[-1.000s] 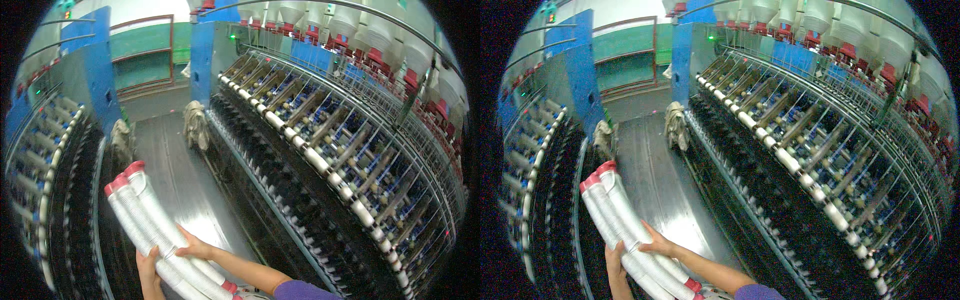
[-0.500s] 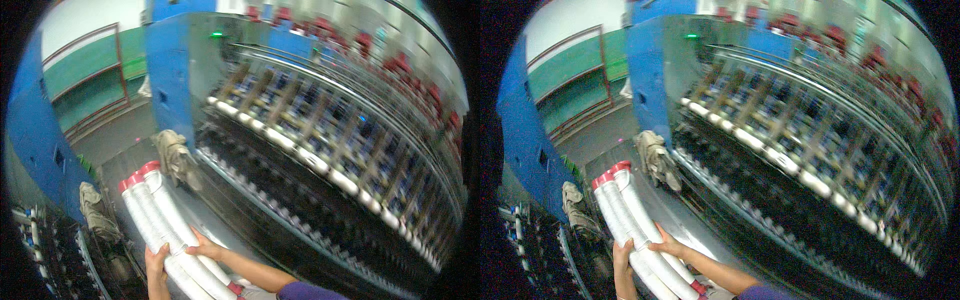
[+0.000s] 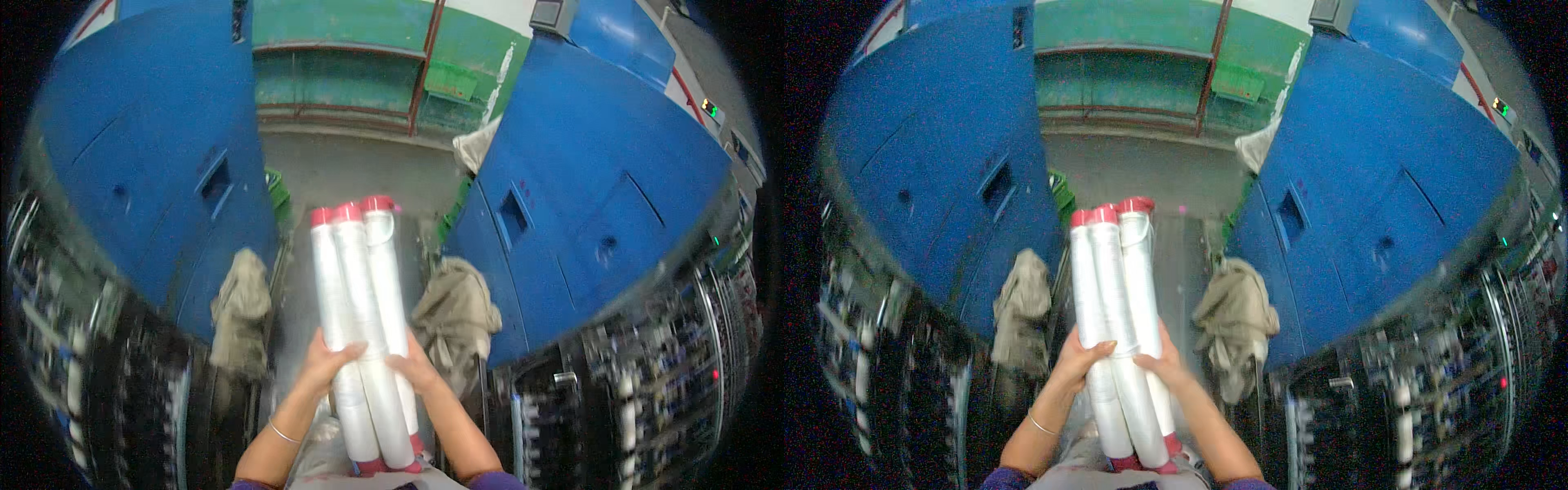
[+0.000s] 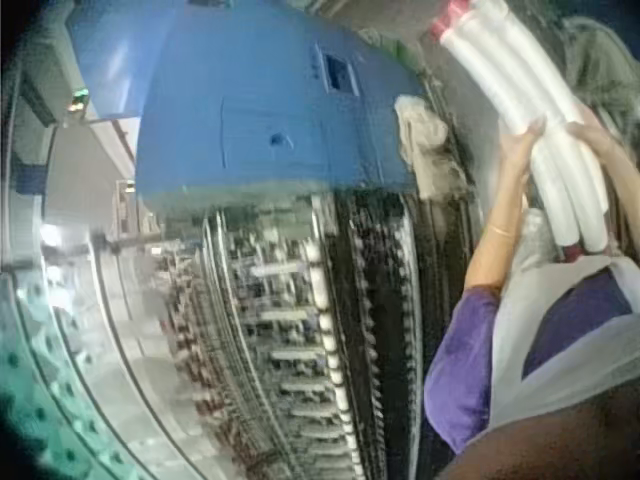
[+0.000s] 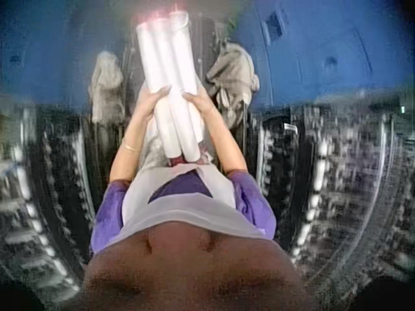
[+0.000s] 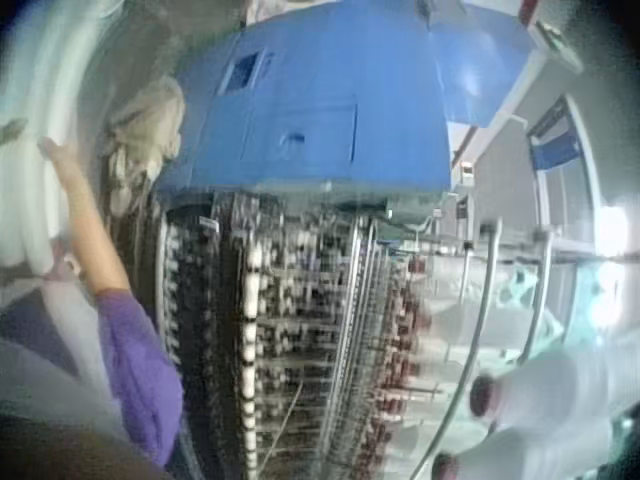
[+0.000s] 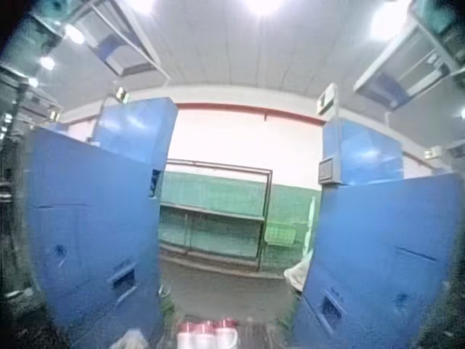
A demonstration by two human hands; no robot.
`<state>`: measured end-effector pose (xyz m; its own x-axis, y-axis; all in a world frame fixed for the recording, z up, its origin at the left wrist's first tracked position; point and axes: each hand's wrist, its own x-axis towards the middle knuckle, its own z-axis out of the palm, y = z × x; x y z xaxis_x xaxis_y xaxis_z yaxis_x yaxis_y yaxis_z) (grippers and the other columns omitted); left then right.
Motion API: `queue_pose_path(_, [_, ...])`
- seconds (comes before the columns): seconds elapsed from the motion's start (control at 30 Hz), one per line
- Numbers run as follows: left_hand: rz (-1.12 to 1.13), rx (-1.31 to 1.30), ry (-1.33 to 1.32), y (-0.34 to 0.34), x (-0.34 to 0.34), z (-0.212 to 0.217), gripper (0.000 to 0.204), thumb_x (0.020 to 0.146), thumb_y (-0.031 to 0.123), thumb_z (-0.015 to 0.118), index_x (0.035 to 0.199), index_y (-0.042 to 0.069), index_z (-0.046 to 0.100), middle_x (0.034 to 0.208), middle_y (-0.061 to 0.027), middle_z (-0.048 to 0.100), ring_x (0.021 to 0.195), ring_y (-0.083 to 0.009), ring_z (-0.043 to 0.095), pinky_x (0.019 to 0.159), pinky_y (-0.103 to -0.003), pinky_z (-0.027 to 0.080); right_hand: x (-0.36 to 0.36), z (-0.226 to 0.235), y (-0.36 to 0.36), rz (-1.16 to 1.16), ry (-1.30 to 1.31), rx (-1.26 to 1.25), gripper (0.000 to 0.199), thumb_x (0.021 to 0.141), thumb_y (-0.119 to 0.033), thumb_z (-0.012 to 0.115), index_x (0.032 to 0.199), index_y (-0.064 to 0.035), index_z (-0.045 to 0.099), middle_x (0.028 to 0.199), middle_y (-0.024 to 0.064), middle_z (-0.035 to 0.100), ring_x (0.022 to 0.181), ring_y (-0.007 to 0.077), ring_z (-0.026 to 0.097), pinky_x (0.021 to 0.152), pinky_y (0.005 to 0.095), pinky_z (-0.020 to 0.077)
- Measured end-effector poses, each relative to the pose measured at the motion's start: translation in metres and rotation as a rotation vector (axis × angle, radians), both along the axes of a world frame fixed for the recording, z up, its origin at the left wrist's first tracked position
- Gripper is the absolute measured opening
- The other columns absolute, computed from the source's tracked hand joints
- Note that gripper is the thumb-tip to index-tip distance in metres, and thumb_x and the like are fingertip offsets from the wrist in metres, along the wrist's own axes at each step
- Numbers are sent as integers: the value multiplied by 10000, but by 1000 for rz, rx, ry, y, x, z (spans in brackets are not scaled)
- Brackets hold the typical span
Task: The person removes white textile spools from a spinning machine, carries them to a nearby table, and wipes each spool with a white cloth. The person then places the cleaned spools into a green basket.
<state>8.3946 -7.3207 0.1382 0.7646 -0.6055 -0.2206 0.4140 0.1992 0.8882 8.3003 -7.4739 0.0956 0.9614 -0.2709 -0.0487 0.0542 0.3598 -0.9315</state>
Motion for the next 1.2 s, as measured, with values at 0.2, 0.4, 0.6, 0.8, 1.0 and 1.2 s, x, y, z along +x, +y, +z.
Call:
queue_pose_path(0.2, [-245,-18,5,-157,165,14,645,681,130,761,1190,-17,393,1084,-130,549,997,-202,537,852,-335,461,137,6,-137,-203,53,141,768,731,-20,642,1364,-35,208,1282,90,406,1168,188,390,991,323,306])
queue_pose_path(0.4, [-389,147,-44,-331,311,1,600,693,119,750,1172,-15,413,1078,-127,552,980,-197,542,850,-330,462,265,-13,-284,-337,52,194,816,708,-100,690,1366,-44,210,1272,99,418,1166,200,395,986,325,314])
queue_pose_path(0.6, [-306,-14,-77,-476,460,26,501,692,72,718,1112,-46,471,1009,-115,570,932,-184,550,818,-302,463,432,-4,-444,-211,22,234,944,648,-214,761,1376,-42,186,1295,114,404,1181,226,392,995,354,313])
queue_pose_path(0.8, [-271,-19,-5,-578,590,22,602,692,57,727,1189,5,392,1112,-103,531,1031,-180,513,899,-323,431,593,-6,-576,-125,-3,87,805,712,-71,682,1374,-60,225,1272,103,432,1155,217,416,980,341,326])
queue_pose_path(1.0, [-355,62,25,-743,730,17,519,722,45,696,1165,2,428,1092,-100,548,982,-185,543,842,-316,464,710,9,-726,-281,185,-30,702,754,9,579,1366,-59,240,1259,118,442,1122,223,448,956,340,354])
queue_pose_path(1.2, [-549,75,-94,-941,855,16,489,739,14,668,1167,11,432,1104,-86,546,1013,-179,529,865,-321,458,803,-9,-884,-519,161,276,668,775,11,555,1358,-67,240,1226,144,467,1102,232,469,925,350,403])
